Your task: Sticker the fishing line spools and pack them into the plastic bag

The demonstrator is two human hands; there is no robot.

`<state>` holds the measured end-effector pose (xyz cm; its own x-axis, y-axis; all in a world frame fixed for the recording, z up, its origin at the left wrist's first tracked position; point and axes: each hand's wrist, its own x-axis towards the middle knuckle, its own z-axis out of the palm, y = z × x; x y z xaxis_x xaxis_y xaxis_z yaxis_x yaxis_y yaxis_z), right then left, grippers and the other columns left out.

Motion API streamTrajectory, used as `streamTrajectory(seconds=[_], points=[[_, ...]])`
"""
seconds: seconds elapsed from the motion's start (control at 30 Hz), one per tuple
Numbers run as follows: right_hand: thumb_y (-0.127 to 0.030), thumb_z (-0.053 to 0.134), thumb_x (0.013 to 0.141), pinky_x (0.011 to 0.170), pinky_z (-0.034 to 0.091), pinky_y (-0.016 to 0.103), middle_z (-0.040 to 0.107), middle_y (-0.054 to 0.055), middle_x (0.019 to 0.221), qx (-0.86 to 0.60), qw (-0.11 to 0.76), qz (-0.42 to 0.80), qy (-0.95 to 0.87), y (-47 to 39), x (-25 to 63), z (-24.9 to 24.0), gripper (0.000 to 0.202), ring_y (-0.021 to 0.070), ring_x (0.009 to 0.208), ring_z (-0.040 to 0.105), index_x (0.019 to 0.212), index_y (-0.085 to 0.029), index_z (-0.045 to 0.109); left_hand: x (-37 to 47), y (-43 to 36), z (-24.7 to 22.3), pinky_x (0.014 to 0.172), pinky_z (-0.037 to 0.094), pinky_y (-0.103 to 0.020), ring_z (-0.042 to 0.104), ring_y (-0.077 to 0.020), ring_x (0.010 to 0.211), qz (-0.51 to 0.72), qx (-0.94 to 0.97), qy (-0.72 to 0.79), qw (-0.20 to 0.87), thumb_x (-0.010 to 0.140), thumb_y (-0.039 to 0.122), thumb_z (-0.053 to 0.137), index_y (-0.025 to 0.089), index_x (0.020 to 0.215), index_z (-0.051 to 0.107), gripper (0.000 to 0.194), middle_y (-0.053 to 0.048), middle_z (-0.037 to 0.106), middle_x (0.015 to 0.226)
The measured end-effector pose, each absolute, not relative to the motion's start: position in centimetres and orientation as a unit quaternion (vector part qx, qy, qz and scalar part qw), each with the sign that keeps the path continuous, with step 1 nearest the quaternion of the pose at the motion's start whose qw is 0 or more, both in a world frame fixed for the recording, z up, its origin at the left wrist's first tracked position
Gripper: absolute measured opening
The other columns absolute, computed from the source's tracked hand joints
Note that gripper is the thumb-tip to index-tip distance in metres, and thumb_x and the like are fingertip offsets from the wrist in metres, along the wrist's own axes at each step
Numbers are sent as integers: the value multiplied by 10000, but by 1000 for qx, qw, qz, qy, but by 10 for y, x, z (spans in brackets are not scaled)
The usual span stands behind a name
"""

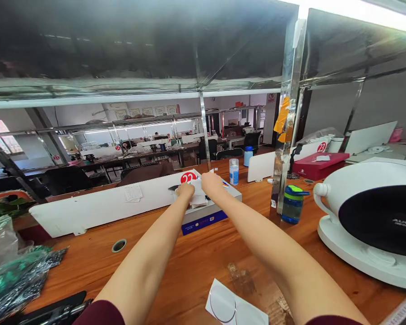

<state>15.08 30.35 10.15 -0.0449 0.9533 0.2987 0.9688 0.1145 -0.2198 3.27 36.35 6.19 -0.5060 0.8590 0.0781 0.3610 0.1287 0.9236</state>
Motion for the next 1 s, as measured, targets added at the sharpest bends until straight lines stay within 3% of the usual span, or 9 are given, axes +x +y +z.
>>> streamTrajectory(seconds=[0.13,0.23,0.33,0.43,0.57,0.67,0.8,0.9,1.0], points=[[-486,642,906,920,488,305,699,195,1115,-628,167,9,-760,304,124,92,433,273,1103,657,1112,-111,713,7,351,91,1124,347,-541,461,-318,1343,533,428,700,206,840,157,703,107,1097,638,271,-151,586,1312],[-707,535,894,892,496,314,697,189,1129,-623,167,34,-763,297,122,96,662,290,1093,652,1112,-106,708,-14,333,114,1144,341,-459,474,-314,1338,558,448,674,185,769,30,680,114,1123,625,368,-169,587,1296],[-574,505,964,896,470,293,688,180,1150,-631,191,16,-752,272,144,97,538,274,1106,636,1123,-95,693,-16,306,125,1147,344,-339,495,-238,1324,576,475,640,178,814,16,607,143,1211,592,417,-128,575,1329],[-386,596,938,827,450,253,713,136,1075,-624,143,36,-767,222,178,78,304,236,1018,657,1032,-124,715,0,260,117,1050,439,-292,586,-182,1182,572,513,604,213,889,71,551,155,1271,578,392,-86,613,1273],[-458,682,866,614,359,246,727,99,880,-602,-11,129,-788,127,220,23,306,221,805,675,856,-155,722,14,166,83,956,487,-298,647,-184,919,414,687,486,347,825,105,658,160,992,722,187,-39,713,968],[-508,718,806,562,290,245,723,79,891,-615,-29,163,-771,75,241,-20,346,209,775,668,899,-175,716,11,99,41,902,488,-296,648,-205,865,291,745,471,373,826,138,658,185,868,747,109,-41,736,909],[-427,805,690,563,296,243,712,98,959,-647,-22,168,-744,48,247,-47,364,214,812,663,895,-148,693,-1,46,-14,844,491,-314,670,-234,895,233,737,527,354,892,166,580,211,885,739,165,-66,741,946],[-357,746,765,587,326,241,711,76,970,-649,-1,178,-740,37,238,-40,312,205,844,665,988,-155,665,-9,28,-37,862,505,-349,670,-238,906,249,737,547,310,880,175,602,190,1012,705,168,-94,711,1028],[-242,573,926,656,372,249,687,93,1068,-670,44,82,-736,16,220,-28,302,219,973,651,1218,-163,572,-13,19,-42,868,526,-352,649,-193,864,328,749,533,216,892,178,570,181,1179,621,292,-106,633,1138]])
